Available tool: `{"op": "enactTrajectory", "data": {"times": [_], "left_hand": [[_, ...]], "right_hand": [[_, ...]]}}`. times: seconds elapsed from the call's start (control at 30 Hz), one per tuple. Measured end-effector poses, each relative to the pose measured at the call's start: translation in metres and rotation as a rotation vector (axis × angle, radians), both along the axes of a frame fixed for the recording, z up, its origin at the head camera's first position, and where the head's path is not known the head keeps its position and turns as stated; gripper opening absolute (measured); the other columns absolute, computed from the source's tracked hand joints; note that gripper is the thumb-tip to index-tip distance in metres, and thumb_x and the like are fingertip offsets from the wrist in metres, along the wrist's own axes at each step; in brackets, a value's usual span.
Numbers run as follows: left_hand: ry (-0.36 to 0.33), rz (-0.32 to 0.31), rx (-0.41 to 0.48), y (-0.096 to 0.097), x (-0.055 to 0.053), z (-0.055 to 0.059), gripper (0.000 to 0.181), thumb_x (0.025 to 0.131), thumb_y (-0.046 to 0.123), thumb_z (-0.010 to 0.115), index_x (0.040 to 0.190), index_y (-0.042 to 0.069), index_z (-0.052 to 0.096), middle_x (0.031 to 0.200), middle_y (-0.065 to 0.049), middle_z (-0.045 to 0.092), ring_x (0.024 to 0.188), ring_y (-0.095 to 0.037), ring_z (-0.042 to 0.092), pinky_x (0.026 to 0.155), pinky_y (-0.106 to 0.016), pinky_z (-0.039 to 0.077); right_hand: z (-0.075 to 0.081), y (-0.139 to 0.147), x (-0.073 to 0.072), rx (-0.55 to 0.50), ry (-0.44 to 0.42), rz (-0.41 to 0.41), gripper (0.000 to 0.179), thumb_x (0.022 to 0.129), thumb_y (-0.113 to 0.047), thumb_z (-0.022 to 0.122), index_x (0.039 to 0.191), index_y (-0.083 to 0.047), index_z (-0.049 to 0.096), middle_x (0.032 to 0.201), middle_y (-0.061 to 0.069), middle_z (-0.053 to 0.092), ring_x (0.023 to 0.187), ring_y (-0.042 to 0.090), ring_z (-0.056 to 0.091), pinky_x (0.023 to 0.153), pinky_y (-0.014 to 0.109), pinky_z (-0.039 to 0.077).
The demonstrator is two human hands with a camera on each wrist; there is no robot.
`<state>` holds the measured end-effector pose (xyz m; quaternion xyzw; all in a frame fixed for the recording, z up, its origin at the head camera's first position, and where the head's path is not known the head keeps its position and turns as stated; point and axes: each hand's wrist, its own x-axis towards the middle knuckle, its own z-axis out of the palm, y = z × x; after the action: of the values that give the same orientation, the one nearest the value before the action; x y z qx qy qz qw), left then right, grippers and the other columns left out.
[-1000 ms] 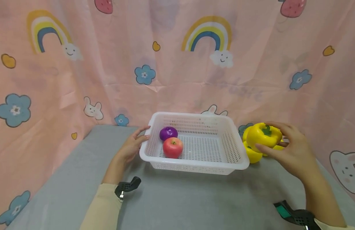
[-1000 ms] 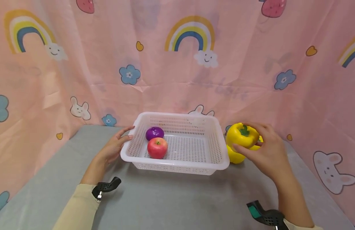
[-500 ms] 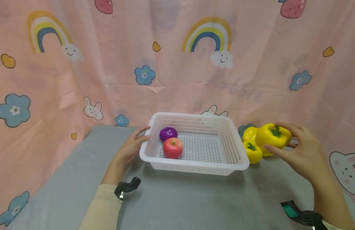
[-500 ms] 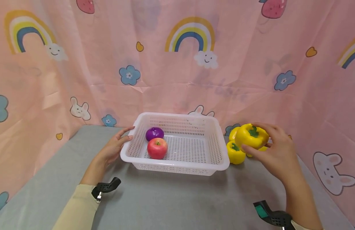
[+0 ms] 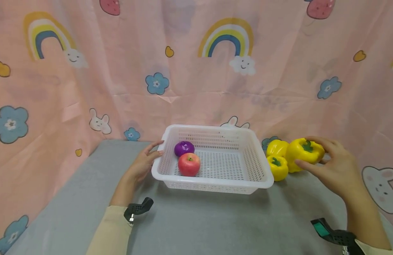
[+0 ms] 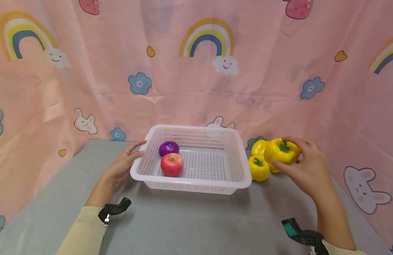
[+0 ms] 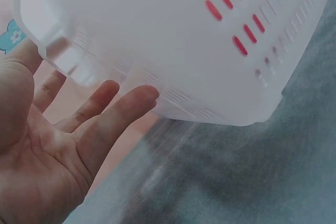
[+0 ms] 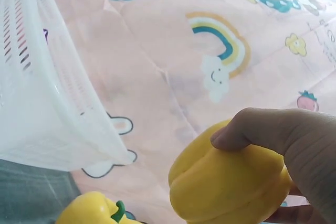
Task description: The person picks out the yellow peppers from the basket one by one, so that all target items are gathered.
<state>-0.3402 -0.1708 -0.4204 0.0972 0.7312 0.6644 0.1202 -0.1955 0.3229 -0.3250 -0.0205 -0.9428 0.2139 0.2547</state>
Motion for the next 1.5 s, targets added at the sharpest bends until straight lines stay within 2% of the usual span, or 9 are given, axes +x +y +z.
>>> {"op": "enactTrajectory", "data": {"times": [0.13,0.27,0.4,0.53,0.67,0.87,1.0,1.27,1.5], "left_hand": [[0.001,-0.001,-0.016,-0.002,0.000,0.000,0.057,0.105,0.026,0.052,0.158,0.021,0.031,0.149,-0.025,0.048,0.118,-0.028,0.065,0.091,-0.035,0.058],[0.002,-0.004,-0.018,-0.002,0.000,0.001,0.057,0.105,0.026,0.052,0.158,0.021,0.031,0.149,-0.026,0.048,0.121,-0.031,0.064,0.093,-0.037,0.058],[0.008,-0.006,-0.022,-0.002,-0.001,0.000,0.056,0.105,0.026,0.052,0.157,0.020,0.031,0.150,-0.025,0.047,0.122,-0.032,0.063,0.095,-0.039,0.058],[0.004,-0.003,-0.022,-0.002,0.000,0.001,0.056,0.105,0.026,0.052,0.157,0.021,0.032,0.149,-0.025,0.048,0.121,-0.031,0.063,0.094,-0.038,0.058],[0.003,-0.005,-0.024,-0.001,0.000,0.002,0.056,0.105,0.027,0.053,0.157,0.021,0.032,0.149,-0.025,0.048,0.120,-0.030,0.063,0.094,-0.038,0.058],[0.002,0.000,-0.026,-0.002,0.001,0.002,0.055,0.105,0.026,0.053,0.157,0.022,0.033,0.150,-0.024,0.048,0.119,-0.028,0.064,0.093,-0.037,0.058],[0.005,-0.001,-0.023,-0.002,0.001,0.001,0.055,0.105,0.026,0.053,0.156,0.022,0.033,0.148,-0.025,0.048,0.117,-0.028,0.065,0.093,-0.037,0.058],[0.005,0.001,-0.021,-0.003,0.000,0.000,0.057,0.103,0.031,0.057,0.155,0.023,0.035,0.148,-0.023,0.050,0.115,-0.024,0.066,0.093,-0.038,0.059],[-0.001,0.003,-0.029,-0.001,0.000,-0.001,0.056,0.104,0.029,0.055,0.156,0.024,0.034,0.149,-0.023,0.049,0.122,-0.033,0.063,0.095,-0.042,0.058]], "right_hand": [[-0.004,0.004,-0.003,0.002,-0.017,-0.002,0.065,0.082,-0.031,0.084,0.136,-0.006,0.057,0.129,0.030,0.051,0.105,0.048,0.049,0.070,0.050,0.051],[-0.010,0.009,-0.005,0.018,-0.046,-0.013,0.066,0.082,-0.031,0.084,0.136,-0.005,0.056,0.129,0.031,0.049,0.100,0.046,0.049,0.069,0.047,0.047],[-0.015,0.012,-0.008,0.026,-0.087,-0.026,0.068,0.082,-0.030,0.083,0.138,-0.003,0.053,0.131,0.034,0.046,0.096,0.047,0.046,0.069,0.054,0.045],[-0.020,0.015,-0.010,0.020,-0.124,-0.022,0.068,0.083,-0.031,0.082,0.138,-0.003,0.052,0.133,0.037,0.045,0.102,0.050,0.043,0.075,0.066,0.044],[-0.023,0.018,-0.011,0.018,-0.150,-0.012,0.068,0.083,-0.031,0.082,0.138,-0.003,0.052,0.132,0.038,0.045,0.105,0.053,0.042,0.080,0.072,0.041],[-0.028,0.023,-0.013,0.037,-0.168,-0.006,0.069,0.082,-0.031,0.083,0.136,-0.003,0.051,0.128,0.038,0.045,0.103,0.053,0.043,0.081,0.073,0.042],[-0.032,0.026,-0.015,0.041,-0.181,0.001,0.069,0.082,-0.032,0.083,0.135,-0.002,0.052,0.121,0.035,0.047,0.097,0.049,0.046,0.078,0.069,0.045],[-0.040,0.034,-0.019,0.040,-0.212,0.028,0.070,0.083,-0.035,0.082,0.134,0.002,0.051,0.128,0.039,0.049,0.103,0.052,0.047,0.082,0.072,0.044],[-0.044,0.039,-0.021,0.053,-0.250,0.020,0.072,0.081,-0.034,0.083,0.133,0.004,0.050,0.128,0.041,0.048,0.104,0.054,0.049,0.082,0.073,0.045]]}}
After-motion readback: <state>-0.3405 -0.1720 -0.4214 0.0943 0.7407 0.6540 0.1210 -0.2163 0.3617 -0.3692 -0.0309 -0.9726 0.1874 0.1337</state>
